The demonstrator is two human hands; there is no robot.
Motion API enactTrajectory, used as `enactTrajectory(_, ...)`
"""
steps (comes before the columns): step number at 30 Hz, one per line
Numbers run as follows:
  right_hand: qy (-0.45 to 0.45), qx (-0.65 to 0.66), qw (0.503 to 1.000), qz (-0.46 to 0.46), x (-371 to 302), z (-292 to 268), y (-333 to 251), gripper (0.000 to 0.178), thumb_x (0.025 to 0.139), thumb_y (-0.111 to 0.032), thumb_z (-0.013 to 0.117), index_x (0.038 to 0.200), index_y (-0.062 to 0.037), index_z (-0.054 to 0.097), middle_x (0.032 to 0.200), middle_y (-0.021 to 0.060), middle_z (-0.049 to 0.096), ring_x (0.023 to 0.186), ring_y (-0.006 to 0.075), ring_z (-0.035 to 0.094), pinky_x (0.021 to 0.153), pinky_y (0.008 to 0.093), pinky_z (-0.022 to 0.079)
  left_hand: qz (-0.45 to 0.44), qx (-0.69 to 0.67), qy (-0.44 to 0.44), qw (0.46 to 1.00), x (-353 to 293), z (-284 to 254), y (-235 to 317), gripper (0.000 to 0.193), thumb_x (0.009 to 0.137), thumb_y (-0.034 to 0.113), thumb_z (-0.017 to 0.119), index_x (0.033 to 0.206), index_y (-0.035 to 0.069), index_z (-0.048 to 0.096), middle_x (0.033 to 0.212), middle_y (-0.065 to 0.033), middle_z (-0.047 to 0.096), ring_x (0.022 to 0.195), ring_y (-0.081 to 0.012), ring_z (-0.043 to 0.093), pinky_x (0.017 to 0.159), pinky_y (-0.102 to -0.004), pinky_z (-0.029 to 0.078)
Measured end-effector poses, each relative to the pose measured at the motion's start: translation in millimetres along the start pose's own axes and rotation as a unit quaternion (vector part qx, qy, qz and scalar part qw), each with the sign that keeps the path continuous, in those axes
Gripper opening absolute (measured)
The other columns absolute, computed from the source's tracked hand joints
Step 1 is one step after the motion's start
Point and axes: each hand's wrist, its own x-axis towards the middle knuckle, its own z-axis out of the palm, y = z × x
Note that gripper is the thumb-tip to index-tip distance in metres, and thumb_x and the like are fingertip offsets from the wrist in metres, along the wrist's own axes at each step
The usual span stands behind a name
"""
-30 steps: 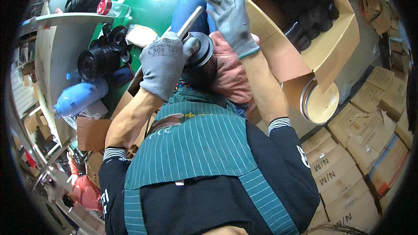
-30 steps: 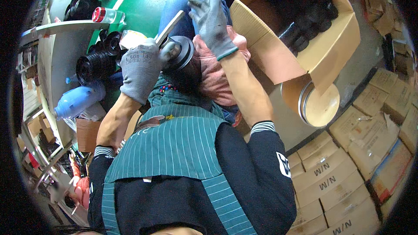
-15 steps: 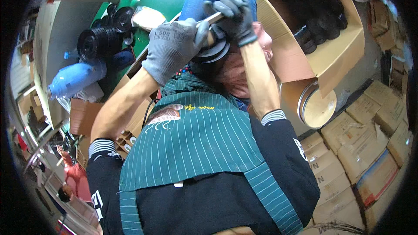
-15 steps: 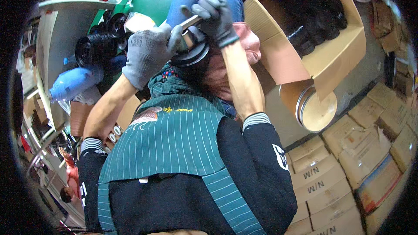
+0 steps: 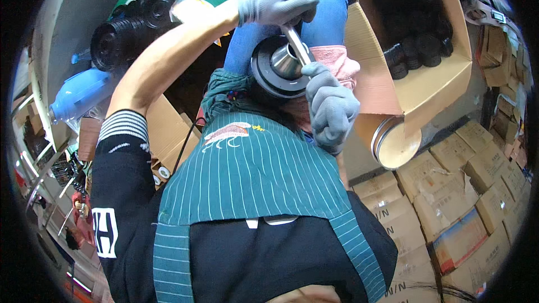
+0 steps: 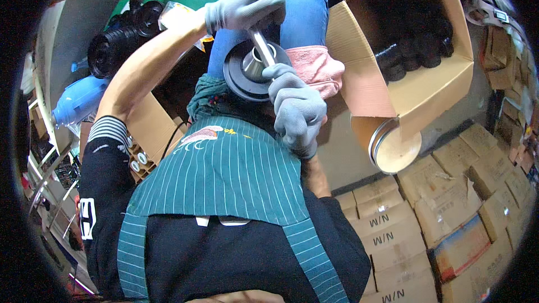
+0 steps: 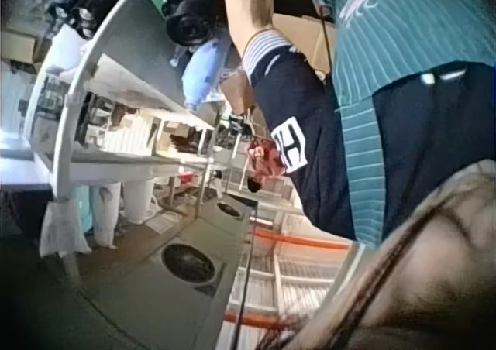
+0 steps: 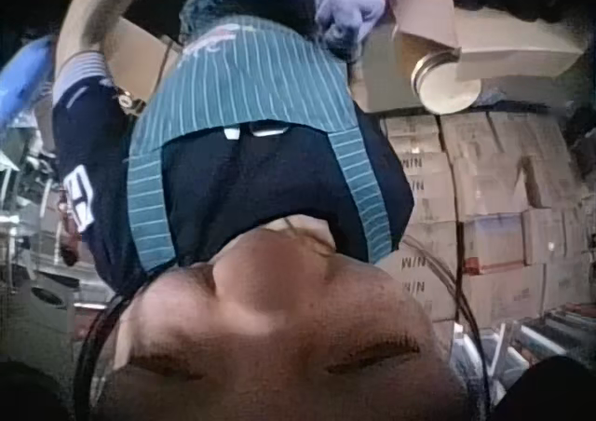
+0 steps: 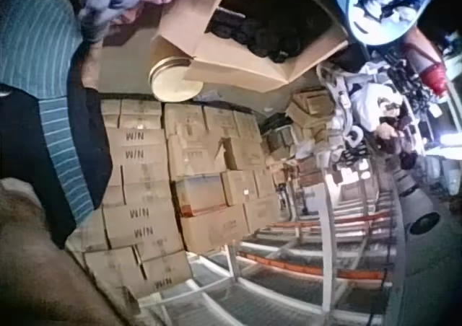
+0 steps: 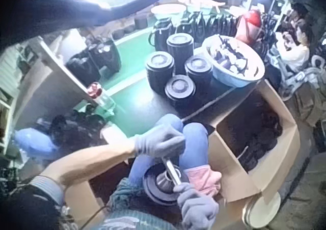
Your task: The person repeatedly picks up black cylindrical containers, inserts a metal rod into the opening, and places the containers on a green workbench. The person handles the containers one at a time and continues the cycle throughout the clip.
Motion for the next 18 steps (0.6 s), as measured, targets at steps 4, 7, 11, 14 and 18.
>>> enactTrajectory(4, -0.316, -0.163, 0.933, -0.056, 49.1, -8.8, -16.5, 0.032, 0.069, -0.013, 0.076, 0.054, -0.0101, 0.048, 0.057, 0.0042, 0.045, 0.059, 0.0261, 0.05, 0.093, 0.0476, 0.055, -0.038, -0.115, -0.042, 0.992, -7.5, -8.8, -10.9, 0.06, 0.116, 0.048, 0.043, 0.098, 0.001, 0.075, 0.075, -0.0056, 0.066, 0.066, -0.0139, 0.061, 0.064, -0.0308, 0.052)
enactTrajectory(7, -0.466, -0.247, 0.847, -0.066, 72.0, -3.7, -15.6, 0.044, 0.077, -0.022, 0.082, 0.051, -0.0141, 0.049, 0.051, 0.0007, 0.041, 0.055, 0.0228, 0.05, 0.085, 0.0425, 0.054, 0.023, -0.127, -0.019, 0.992, 1.2, -12.1, -19.3, 0.059, 0.117, 0.046, 0.042, 0.098, 0.001, 0.075, 0.08, -0.0067, 0.069, 0.07, -0.0141, 0.063, 0.068, -0.0312, 0.054)
enactTrajectory(11, -0.552, -0.251, 0.794, -0.025, 85.1, 28.0, -19.8, 0.036, 0.086, -0.028, 0.077, 0.056, -0.0203, 0.059, 0.049, -0.0036, 0.047, 0.056, 0.019, 0.056, 0.073, 0.0378, 0.049, -0.024, -0.094, -0.041, 0.994, -1.8, -6.4, -18.8, 0.054, 0.116, 0.041, 0.044, 0.09, 0.003, 0.073, 0.078, -0.0095, 0.069, 0.071, -0.0193, 0.066, 0.069, -0.0355, 0.053)
enactTrajectory(14, -0.609, -0.283, 0.741, -0.009, 82.6, 66.5, -22.5, 0.039, 0.093, -0.032, 0.07, 0.057, -0.0182, 0.061, 0.053, -0.001, 0.06, 0.059, 0.0173, 0.062, 0.067, 0.036, 0.046, 0.133, -0.057, -0.012, 0.989, 21.8, 3.4, -13.6, 0.043, 0.111, 0.032, 0.047, 0.086, 0.004, 0.068, 0.078, -0.0152, 0.068, 0.073, -0.0296, 0.065, 0.071, -0.0407, 0.052)
enactTrajectory(18, -0.493, -0.246, 0.835, -0.014, 80.4, 53.2, -13.1, 0.041, 0.088, -0.034, 0.076, 0.058, -0.0156, 0.057, 0.053, 0.0006, 0.047, 0.055, 0.0201, 0.056, 0.069, 0.0405, 0.051, 0.124, -0.059, -0.016, 0.99, 16.2, -9.8, -16.8, 0.053, 0.113, 0.04, 0.048, 0.084, 0.006, 0.076, 0.07, -0.011, 0.069, 0.065, -0.0274, 0.067, 0.067, -0.0405, 0.054)
